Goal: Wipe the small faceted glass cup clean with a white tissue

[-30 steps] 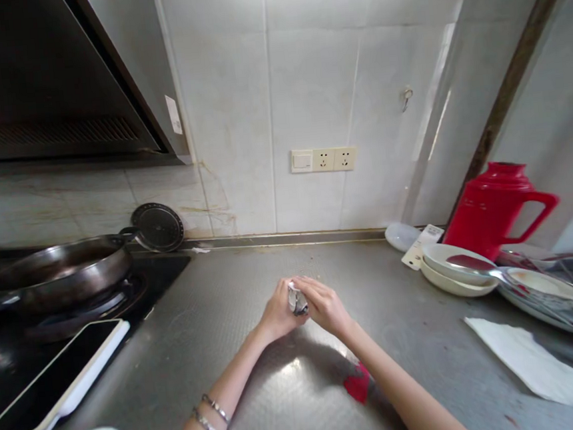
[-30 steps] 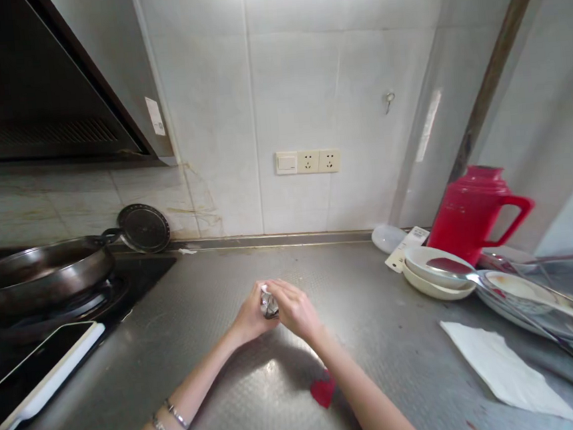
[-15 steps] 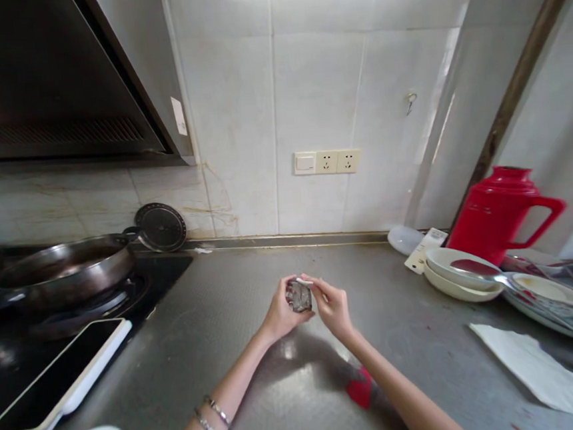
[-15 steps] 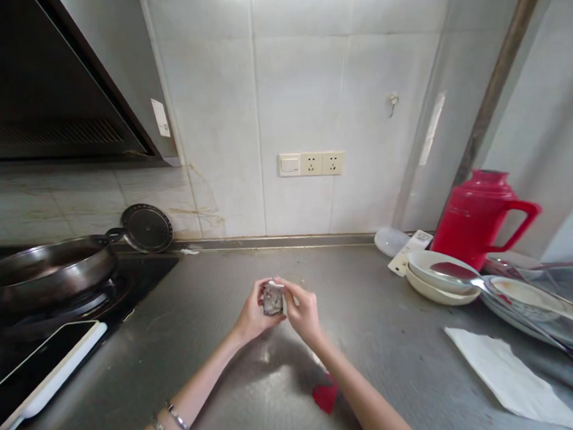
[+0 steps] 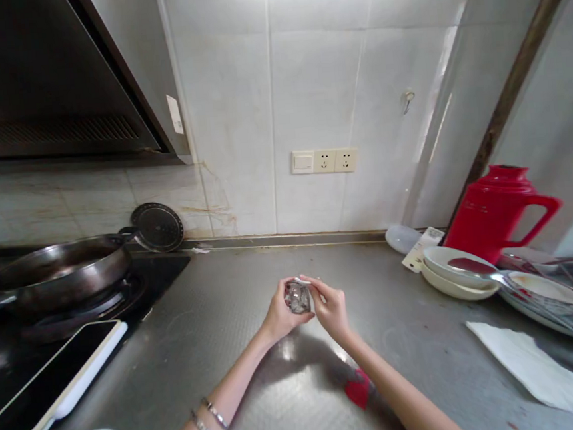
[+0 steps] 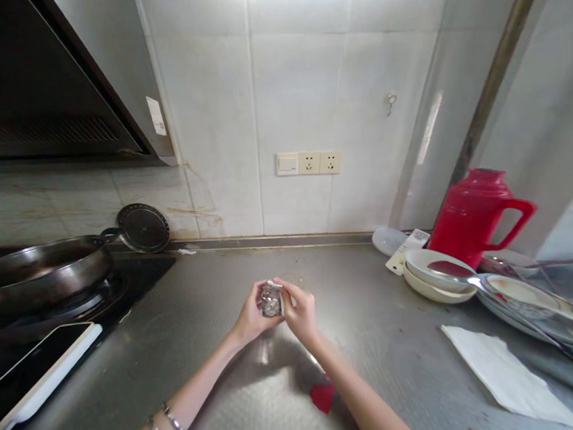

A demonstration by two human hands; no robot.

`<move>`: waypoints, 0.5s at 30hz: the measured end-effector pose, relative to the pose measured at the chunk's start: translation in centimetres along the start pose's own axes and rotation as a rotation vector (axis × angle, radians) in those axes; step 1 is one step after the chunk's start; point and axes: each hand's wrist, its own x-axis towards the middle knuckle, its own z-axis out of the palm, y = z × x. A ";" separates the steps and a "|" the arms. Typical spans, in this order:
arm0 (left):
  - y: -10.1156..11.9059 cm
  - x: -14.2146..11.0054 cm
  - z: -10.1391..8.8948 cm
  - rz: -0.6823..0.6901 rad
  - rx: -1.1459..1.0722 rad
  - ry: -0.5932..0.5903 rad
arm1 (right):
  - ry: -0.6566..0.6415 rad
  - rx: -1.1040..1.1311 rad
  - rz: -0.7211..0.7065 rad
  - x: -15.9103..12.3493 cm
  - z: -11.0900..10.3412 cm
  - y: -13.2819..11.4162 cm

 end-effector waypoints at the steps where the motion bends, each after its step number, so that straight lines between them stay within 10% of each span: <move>1: -0.1 0.1 0.0 -0.001 0.001 0.012 | 0.002 -0.002 -0.030 0.0 0.0 -0.1; 6: -0.8 0.4 -0.1 -0.004 -0.005 0.072 | -0.053 0.034 -0.166 -0.3 0.0 -0.7; 15: 0.6 0.1 0.1 -0.023 -0.011 -0.012 | -0.002 0.081 0.117 0.2 0.0 -0.2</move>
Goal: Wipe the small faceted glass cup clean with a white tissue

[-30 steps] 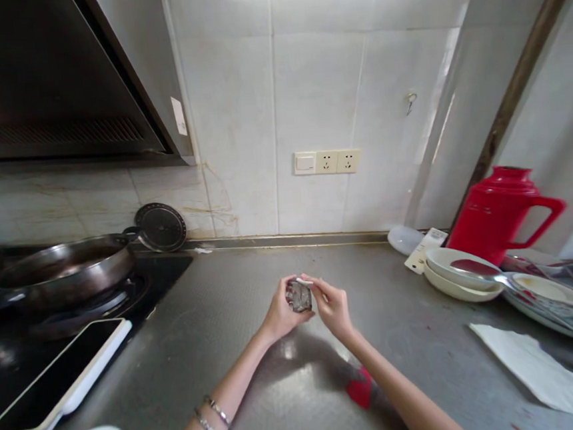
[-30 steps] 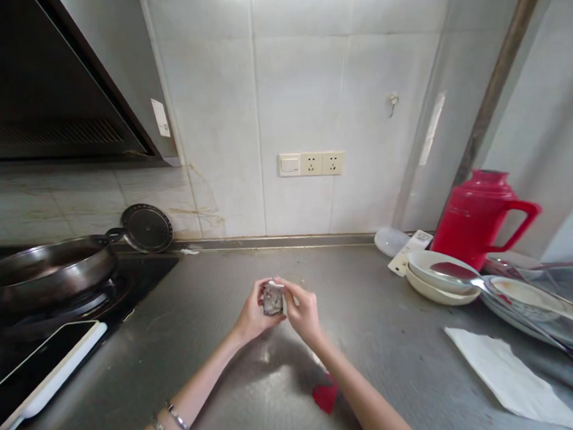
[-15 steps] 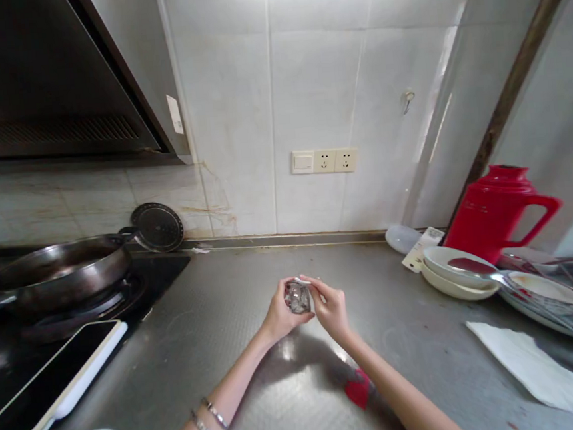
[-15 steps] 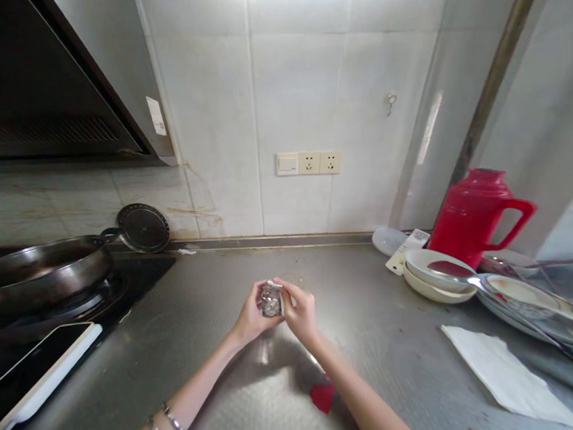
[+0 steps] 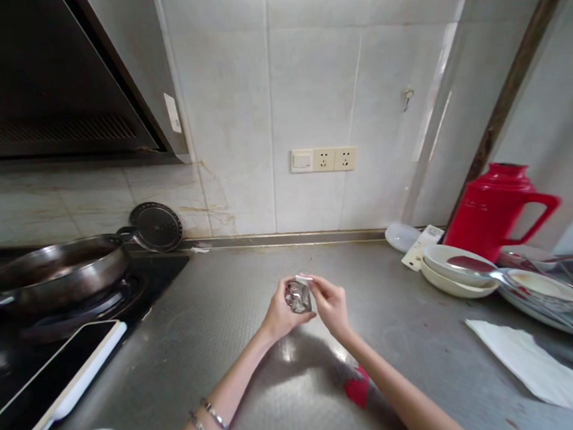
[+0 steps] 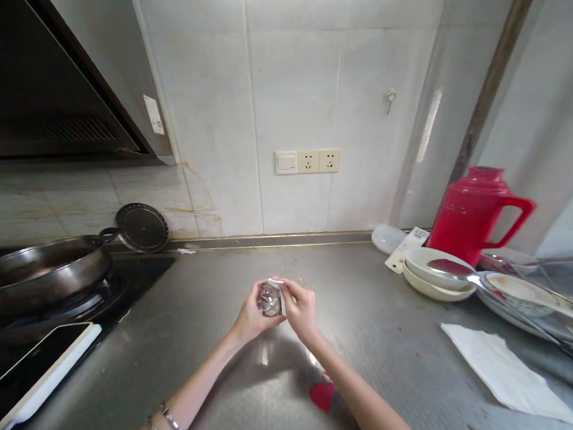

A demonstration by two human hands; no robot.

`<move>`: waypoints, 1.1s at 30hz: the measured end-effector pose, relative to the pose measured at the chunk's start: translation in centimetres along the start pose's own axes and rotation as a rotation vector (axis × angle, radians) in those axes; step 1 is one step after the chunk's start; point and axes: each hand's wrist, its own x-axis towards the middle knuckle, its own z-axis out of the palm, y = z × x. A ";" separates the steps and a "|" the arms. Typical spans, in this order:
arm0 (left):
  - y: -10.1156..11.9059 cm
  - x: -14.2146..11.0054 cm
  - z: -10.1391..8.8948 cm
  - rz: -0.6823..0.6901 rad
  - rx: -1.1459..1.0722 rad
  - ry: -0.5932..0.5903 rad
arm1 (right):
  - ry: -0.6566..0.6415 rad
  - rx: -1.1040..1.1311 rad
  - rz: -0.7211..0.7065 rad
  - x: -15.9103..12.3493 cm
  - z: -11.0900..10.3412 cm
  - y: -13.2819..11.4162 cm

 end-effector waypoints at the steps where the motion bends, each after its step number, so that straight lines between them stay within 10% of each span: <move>1: -0.2 0.1 0.0 -0.003 0.001 0.023 | -0.008 -0.015 -0.031 -0.1 0.0 0.0; 9: -1.6 0.4 -0.2 0.008 0.074 0.114 | -0.218 -0.214 -0.517 -0.4 -0.4 0.4; 16: -0.4 0.0 -0.1 0.045 0.204 0.040 | -0.104 -0.214 -0.330 0.1 -0.7 1.4; 25: -0.4 0.3 -0.2 -0.002 0.168 0.116 | -0.276 -0.285 -0.629 -0.3 -0.7 1.1; 33: 0.4 0.1 -0.4 -0.006 0.170 0.053 | -0.111 -0.199 -0.360 -0.1 -0.5 1.1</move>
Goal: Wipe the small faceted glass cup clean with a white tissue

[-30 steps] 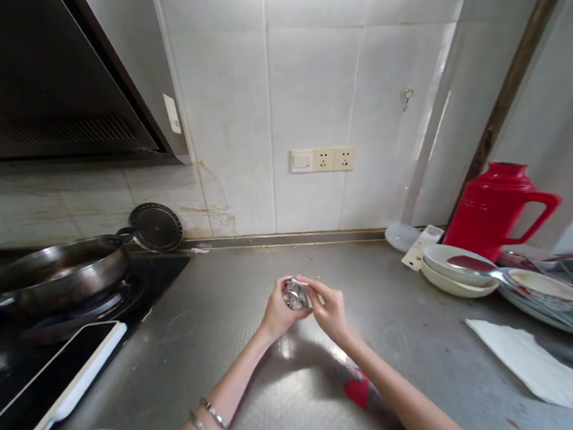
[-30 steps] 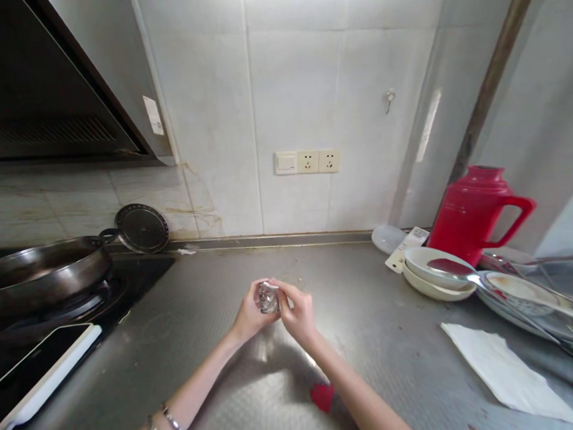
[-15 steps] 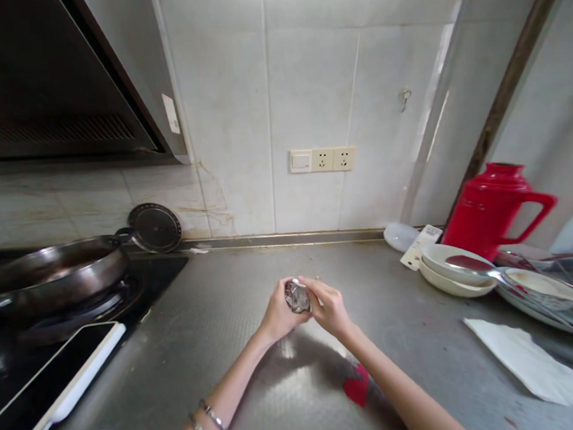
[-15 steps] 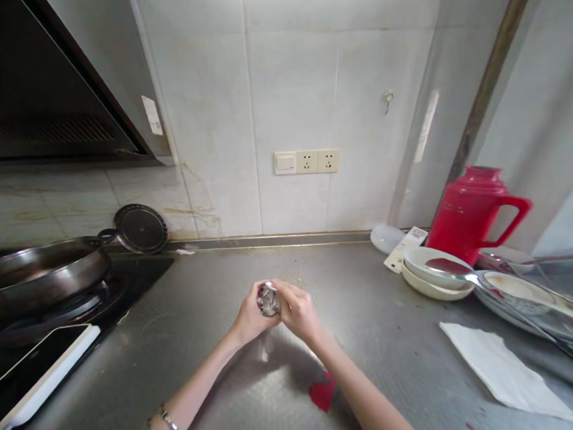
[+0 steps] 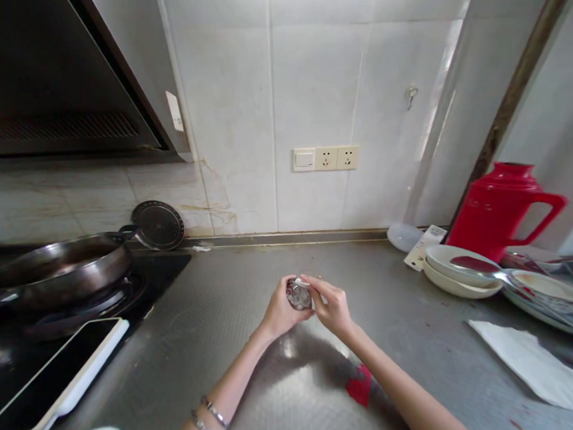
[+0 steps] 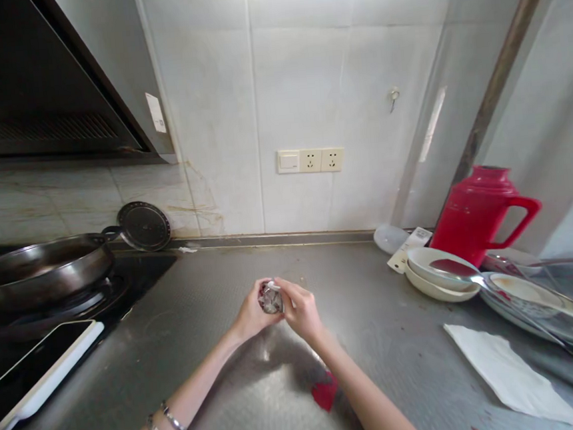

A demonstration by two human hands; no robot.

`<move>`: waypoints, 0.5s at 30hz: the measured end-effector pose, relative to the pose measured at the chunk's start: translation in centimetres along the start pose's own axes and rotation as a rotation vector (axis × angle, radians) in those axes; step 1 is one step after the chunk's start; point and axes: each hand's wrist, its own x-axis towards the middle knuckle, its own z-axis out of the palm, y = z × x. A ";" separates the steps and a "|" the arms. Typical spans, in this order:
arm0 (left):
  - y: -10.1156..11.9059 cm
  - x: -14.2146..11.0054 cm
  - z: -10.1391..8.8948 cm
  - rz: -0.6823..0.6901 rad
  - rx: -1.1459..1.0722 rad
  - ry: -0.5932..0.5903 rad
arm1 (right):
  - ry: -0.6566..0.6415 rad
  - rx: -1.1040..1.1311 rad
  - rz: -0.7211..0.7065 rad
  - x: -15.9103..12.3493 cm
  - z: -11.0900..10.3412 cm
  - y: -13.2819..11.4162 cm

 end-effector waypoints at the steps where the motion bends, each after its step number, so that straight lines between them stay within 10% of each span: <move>1: -0.1 0.0 0.0 0.009 0.008 0.013 | -0.033 -0.009 -0.054 -0.1 0.0 -0.1; 8: -1.3 0.1 -0.3 -0.047 -0.038 0.043 | -0.243 -0.043 -0.389 -0.1 0.1 -0.9; 15: -0.5 0.1 -0.1 -0.003 -0.042 -0.016 | -0.087 0.027 -0.012 0.0 -0.1 0.6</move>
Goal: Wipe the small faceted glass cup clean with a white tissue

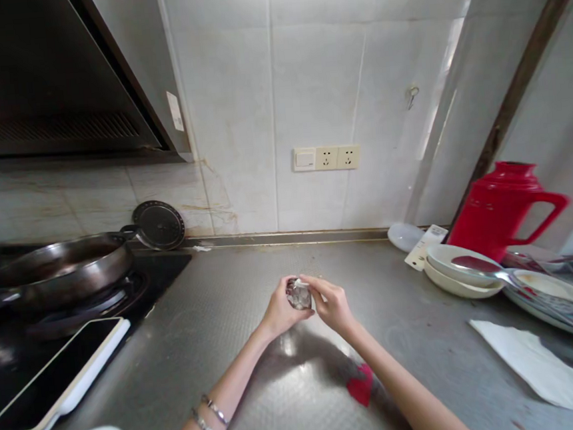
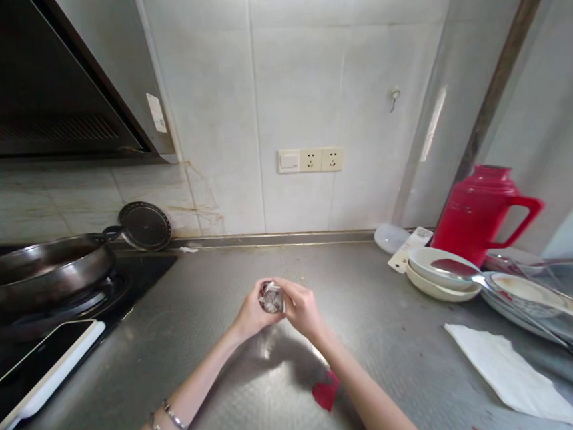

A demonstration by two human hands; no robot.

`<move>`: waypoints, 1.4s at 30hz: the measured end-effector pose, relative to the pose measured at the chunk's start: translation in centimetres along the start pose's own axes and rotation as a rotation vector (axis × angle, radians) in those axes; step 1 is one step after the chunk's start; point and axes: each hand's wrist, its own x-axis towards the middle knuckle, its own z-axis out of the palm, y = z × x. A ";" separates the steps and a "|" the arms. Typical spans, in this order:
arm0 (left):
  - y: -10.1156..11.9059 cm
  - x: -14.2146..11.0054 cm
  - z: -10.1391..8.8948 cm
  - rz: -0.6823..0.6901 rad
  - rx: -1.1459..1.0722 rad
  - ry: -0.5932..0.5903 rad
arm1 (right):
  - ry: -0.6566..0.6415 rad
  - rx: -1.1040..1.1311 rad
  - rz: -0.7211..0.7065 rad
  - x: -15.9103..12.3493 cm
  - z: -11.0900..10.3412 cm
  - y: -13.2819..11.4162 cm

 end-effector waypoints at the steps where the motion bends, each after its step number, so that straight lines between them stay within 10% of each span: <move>1: 0.1 0.0 0.0 -0.004 0.002 -0.008 | 0.016 0.001 0.028 0.0 0.0 0.1; 10: -1.4 0.6 -0.3 -0.033 -0.105 0.056 | -0.128 0.001 -0.281 -0.2 -0.1 -1.3; 18: -1.0 0.6 -0.3 -0.060 -0.098 0.053 | 0.037 0.061 0.077 0.0 0.2 -0.4; 27: -1.8 1.1 -0.8 -0.018 -0.217 0.101 | -0.131 0.024 -0.295 -0.3 0.3 -1.8; 35: -1.0 0.8 -0.5 -0.063 -0.172 0.068 | 0.052 0.044 -0.061 -0.1 0.2 -0.4; 42: -1.3 1.1 -0.7 -0.061 -0.236 0.099 | -0.060 0.072 -0.162 -0.6 0.4 -1.1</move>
